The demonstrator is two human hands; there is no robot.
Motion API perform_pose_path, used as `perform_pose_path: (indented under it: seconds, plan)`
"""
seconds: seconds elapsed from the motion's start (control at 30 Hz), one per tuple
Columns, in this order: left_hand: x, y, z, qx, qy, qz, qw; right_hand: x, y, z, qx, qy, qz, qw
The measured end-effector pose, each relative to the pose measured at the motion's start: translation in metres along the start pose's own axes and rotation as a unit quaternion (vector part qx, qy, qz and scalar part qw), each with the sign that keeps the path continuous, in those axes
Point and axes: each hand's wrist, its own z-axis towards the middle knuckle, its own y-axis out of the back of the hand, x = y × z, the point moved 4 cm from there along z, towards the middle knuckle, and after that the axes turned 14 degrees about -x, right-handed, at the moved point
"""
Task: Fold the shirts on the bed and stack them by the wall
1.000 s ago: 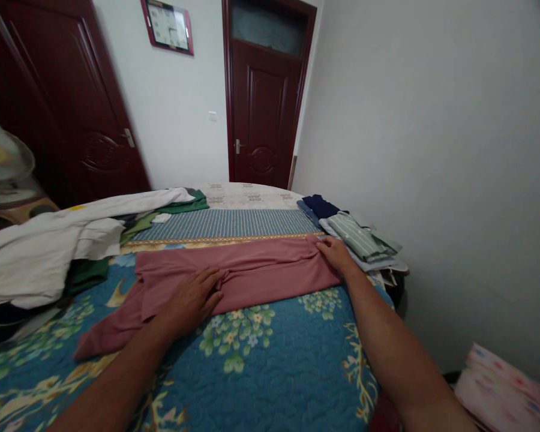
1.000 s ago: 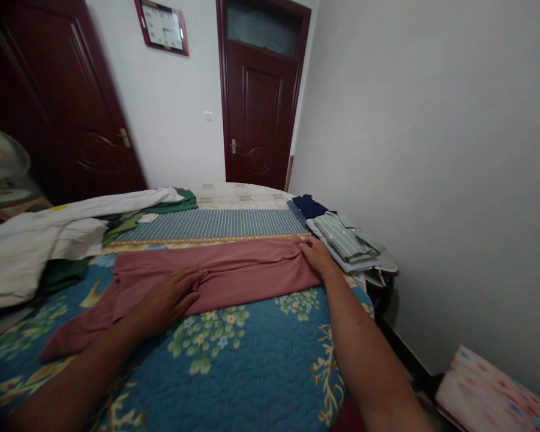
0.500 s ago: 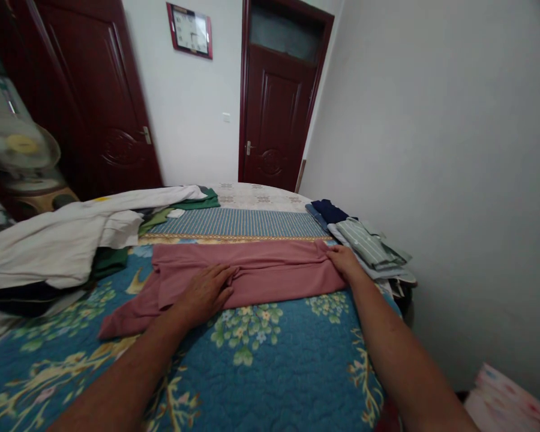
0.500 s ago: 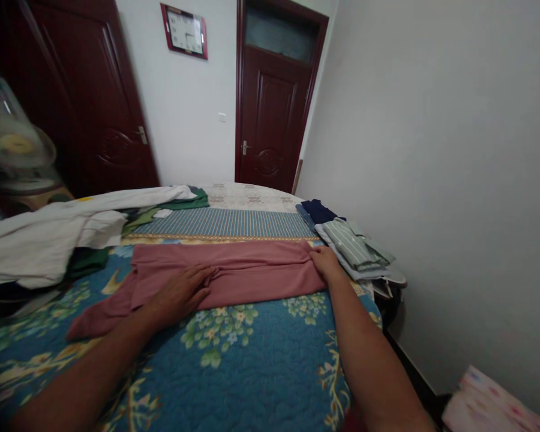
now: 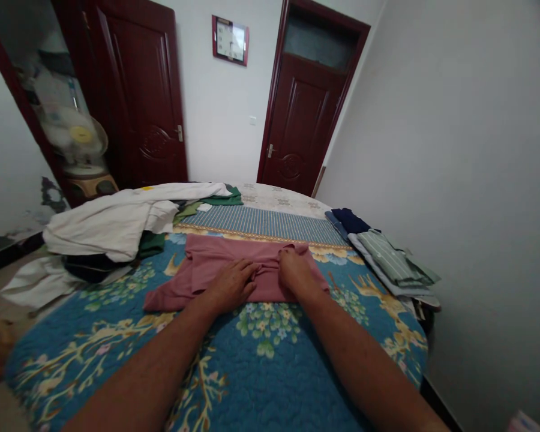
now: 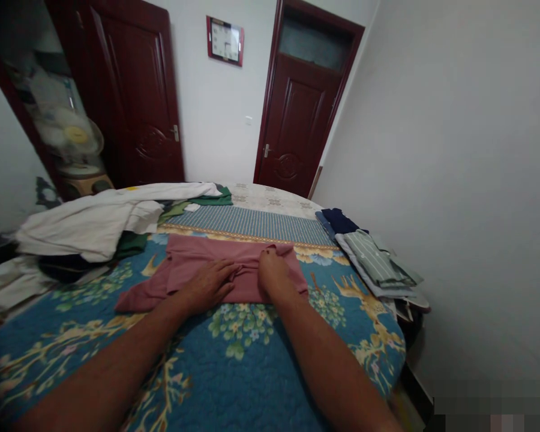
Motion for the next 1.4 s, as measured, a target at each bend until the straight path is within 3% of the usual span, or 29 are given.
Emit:
perform_pose_path:
  seconds: [0.1,0.23,0.37,0.47,0.6,0.7,0.8,0.87,0.97,1.03,1.1,1.23,1.3,1.4]
  plan:
    - [0.001,-0.002,0.000,-0.004,-0.004,-0.004,1.000,0.013,-0.013,-0.009,0.009,0.010,-0.012,1.000]
    - [0.003,-0.005,-0.001,-0.008,-0.009,-0.009,1.000,0.006,-0.016,-0.011,-0.001,0.017,0.008,1.000]
    - [0.004,-0.006,-0.001,-0.010,-0.010,-0.012,1.000,-0.001,-0.013,-0.007,-0.066,0.006,0.108,0.992]
    - [0.004,-0.005,-0.002,-0.010,-0.002,-0.014,1.000,-0.008,-0.007,-0.002,-0.116,-0.013,0.230,0.966]
    - [0.003,-0.004,-0.002,-0.010,-0.004,-0.012,1.000,-0.038,0.000,0.004,-0.075,-0.081,0.353,0.929]
    - [0.003,-0.003,-0.002,-0.011,-0.005,-0.008,1.000,-0.070,0.008,0.004,-0.101,-0.116,0.315,0.936]
    - [0.003,-0.003,-0.002,-0.010,0.003,-0.012,1.000,-0.078,0.006,-0.004,-0.001,-0.067,0.258,0.964]
    - [0.003,-0.003,-0.001,-0.008,0.008,-0.011,1.000,-0.068,0.006,-0.014,0.073,0.000,0.264,0.962]
    - [0.004,-0.004,-0.001,-0.014,0.006,-0.012,1.000,-0.043,0.013,-0.029,0.143,0.087,0.344,0.924]
    - [0.004,-0.004,-0.001,-0.022,0.000,-0.018,1.000,-0.034,0.017,-0.034,0.177,0.090,0.390,0.899]
    - [0.003,-0.003,-0.001,-0.032,-0.007,-0.025,0.999,-0.038,0.019,-0.030,0.140,0.061,0.401,0.903]
    - [-0.007,0.004,0.001,-0.064,-0.025,-0.037,0.997,-0.071,0.018,-0.015,-0.044,-0.008,0.303,0.952]
    - [-0.018,0.007,0.002,-0.075,-0.045,-0.045,0.995,-0.083,0.011,-0.014,-0.053,-0.013,0.258,0.965]
    - [-0.036,0.008,0.002,-0.074,-0.063,-0.056,0.994,-0.081,0.000,-0.017,0.010,0.035,0.264,0.964]
